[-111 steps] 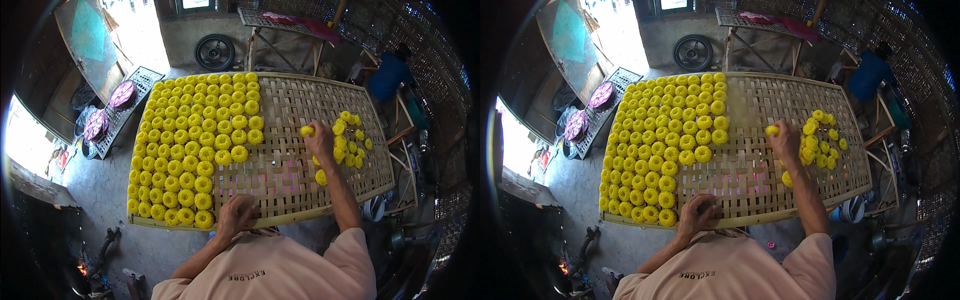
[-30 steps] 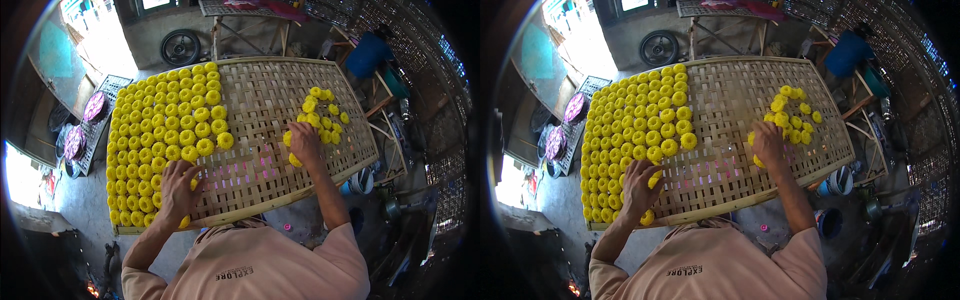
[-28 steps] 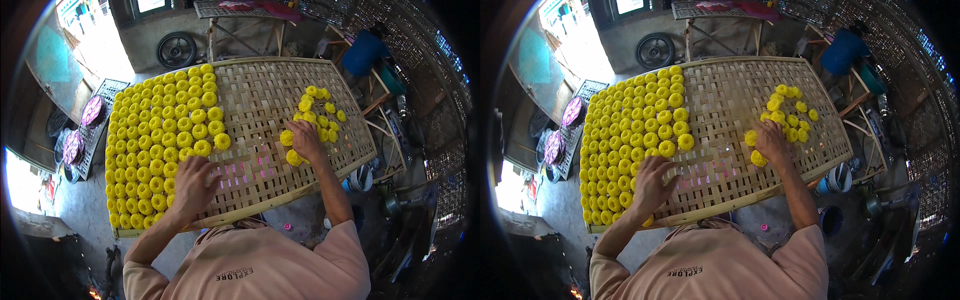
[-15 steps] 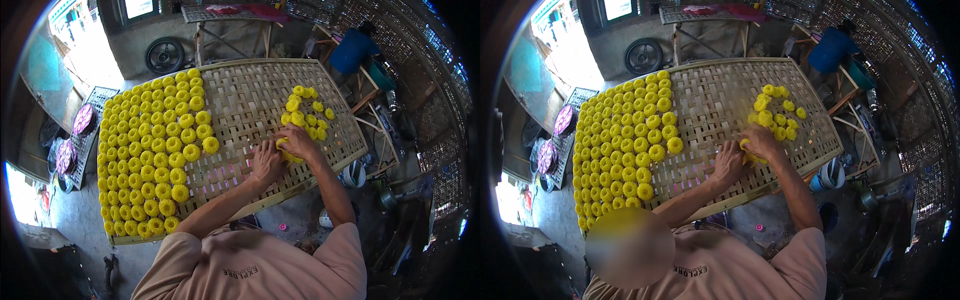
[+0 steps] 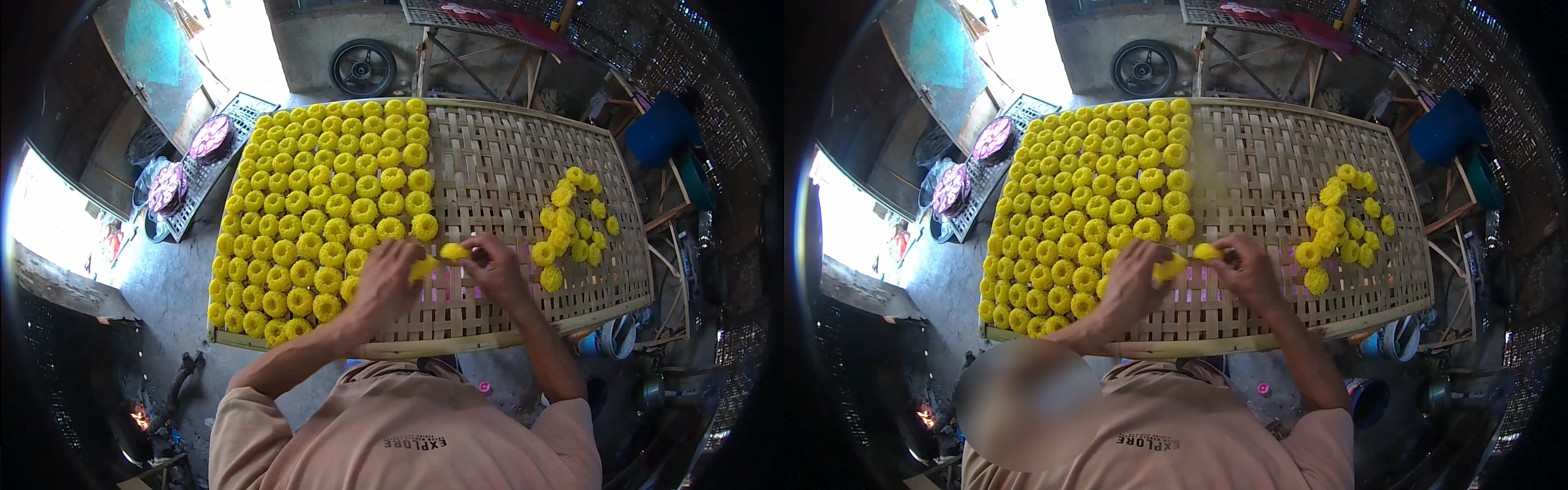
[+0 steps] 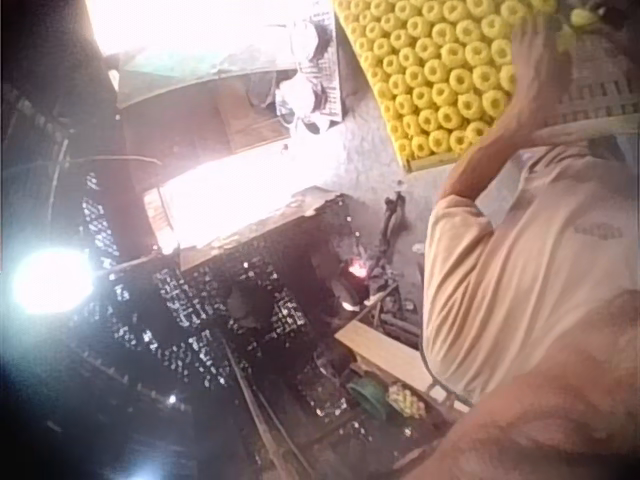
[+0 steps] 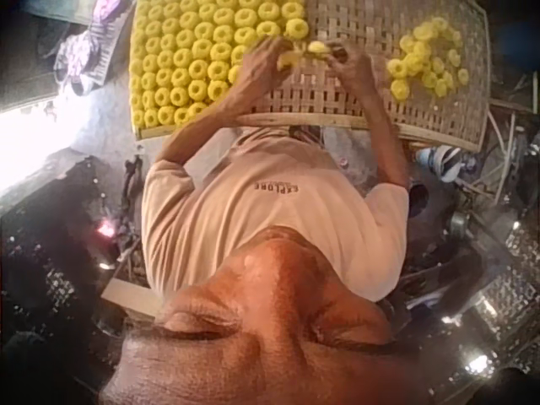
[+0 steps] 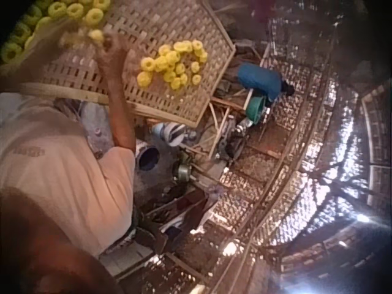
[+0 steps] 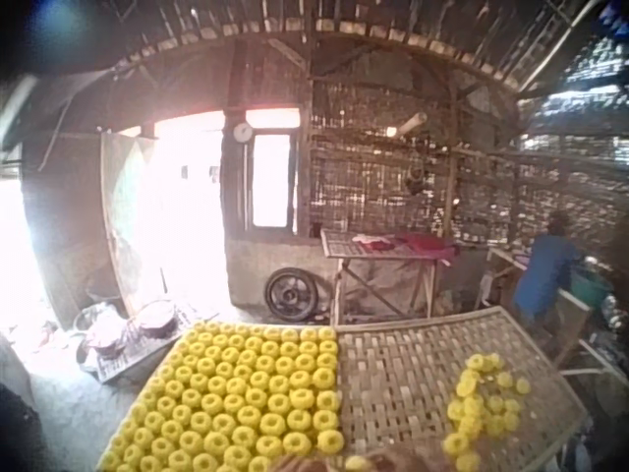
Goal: The person arranges yellow flower-like items on a woven tray, placing them one by one in neat rows. Later, the person moves to an outdoor area and arranges pink and white circular items on a similar tray.
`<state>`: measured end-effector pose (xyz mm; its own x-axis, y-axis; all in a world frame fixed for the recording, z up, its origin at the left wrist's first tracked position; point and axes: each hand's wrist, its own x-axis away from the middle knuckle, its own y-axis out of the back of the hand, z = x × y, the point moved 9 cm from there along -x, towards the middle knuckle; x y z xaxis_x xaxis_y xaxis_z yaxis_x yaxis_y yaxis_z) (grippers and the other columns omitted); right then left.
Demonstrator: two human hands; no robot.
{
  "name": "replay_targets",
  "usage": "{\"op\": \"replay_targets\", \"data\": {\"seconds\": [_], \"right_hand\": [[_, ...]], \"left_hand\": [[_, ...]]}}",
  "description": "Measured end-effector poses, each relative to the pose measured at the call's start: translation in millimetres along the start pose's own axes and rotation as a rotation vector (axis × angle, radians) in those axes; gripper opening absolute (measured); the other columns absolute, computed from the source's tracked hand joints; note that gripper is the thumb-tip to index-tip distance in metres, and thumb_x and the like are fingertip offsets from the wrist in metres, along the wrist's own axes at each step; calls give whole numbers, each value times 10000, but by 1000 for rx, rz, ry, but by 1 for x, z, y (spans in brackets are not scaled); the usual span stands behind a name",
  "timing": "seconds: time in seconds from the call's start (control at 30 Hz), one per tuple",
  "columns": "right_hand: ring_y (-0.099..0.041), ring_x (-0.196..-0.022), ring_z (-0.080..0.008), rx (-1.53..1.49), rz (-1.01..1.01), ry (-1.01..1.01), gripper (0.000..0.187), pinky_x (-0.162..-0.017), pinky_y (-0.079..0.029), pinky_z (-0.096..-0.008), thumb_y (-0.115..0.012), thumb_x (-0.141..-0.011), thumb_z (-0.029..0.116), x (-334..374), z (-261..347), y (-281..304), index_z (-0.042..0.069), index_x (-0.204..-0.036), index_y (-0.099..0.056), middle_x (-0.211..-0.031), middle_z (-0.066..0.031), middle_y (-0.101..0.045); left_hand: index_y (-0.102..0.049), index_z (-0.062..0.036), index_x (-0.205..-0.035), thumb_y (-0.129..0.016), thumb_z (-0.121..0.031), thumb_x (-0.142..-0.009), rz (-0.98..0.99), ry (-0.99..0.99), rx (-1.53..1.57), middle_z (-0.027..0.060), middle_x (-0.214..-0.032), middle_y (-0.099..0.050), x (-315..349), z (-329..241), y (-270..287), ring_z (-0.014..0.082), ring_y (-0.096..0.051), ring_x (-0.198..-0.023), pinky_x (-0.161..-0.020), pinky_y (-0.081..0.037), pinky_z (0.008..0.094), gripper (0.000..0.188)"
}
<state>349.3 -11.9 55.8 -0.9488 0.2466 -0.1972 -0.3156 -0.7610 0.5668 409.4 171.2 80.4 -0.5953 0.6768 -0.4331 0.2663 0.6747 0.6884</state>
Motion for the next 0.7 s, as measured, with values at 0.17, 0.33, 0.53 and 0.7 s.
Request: {"op": "replay_targets", "data": {"seconds": [0.17, 0.33, 0.53, 0.7], "right_hand": [[-677, -975, -312, 218, -9, 367, 331, -838, -557, -428, -734, -823, 63, -7, 43, -55, 48, -1132, -617, -1134, -109, -617], [-650, -995, -332, 408, 81, 389, 308, -866, -527, -445, -717, -818, 86, -2, 41, -80, 50, -1112, -632, -1117, -104, -625], [-641, -971, -324, 354, 46, 384, 268, -863, -504, -448, -714, -823, 89, -1, 39, -78, 63, -1084, -659, -1080, -95, -630], [-640, -964, -300, 148, -54, 296, 265, -866, -506, -436, -719, -832, 102, 5, 42, -61, 85, -1094, -681, -1099, -88, -618]], "left_hand": [[-588, -85, -1072, -761, -94, -723, 134, 28, -320, 84, -1074, -608, 8, 32, 13, 285, -547, -1077, -949, -409, 419, 390], [-633, -87, -1103, -772, -132, -747, 141, 18, -262, 80, -1082, -609, 22, 37, 2, 274, -540, -1094, -942, -399, 412, 385], [-694, -83, -1004, -726, -71, -762, 42, -54, -231, 72, -1033, -637, 22, 34, 8, 291, -570, -1056, -911, -436, 426, 244], [-672, -76, -1024, -753, -97, -715, 58, -52, -229, 103, -1050, -615, 22, 41, 10, 319, -566, -1041, -889, -445, 437, 321]]}}
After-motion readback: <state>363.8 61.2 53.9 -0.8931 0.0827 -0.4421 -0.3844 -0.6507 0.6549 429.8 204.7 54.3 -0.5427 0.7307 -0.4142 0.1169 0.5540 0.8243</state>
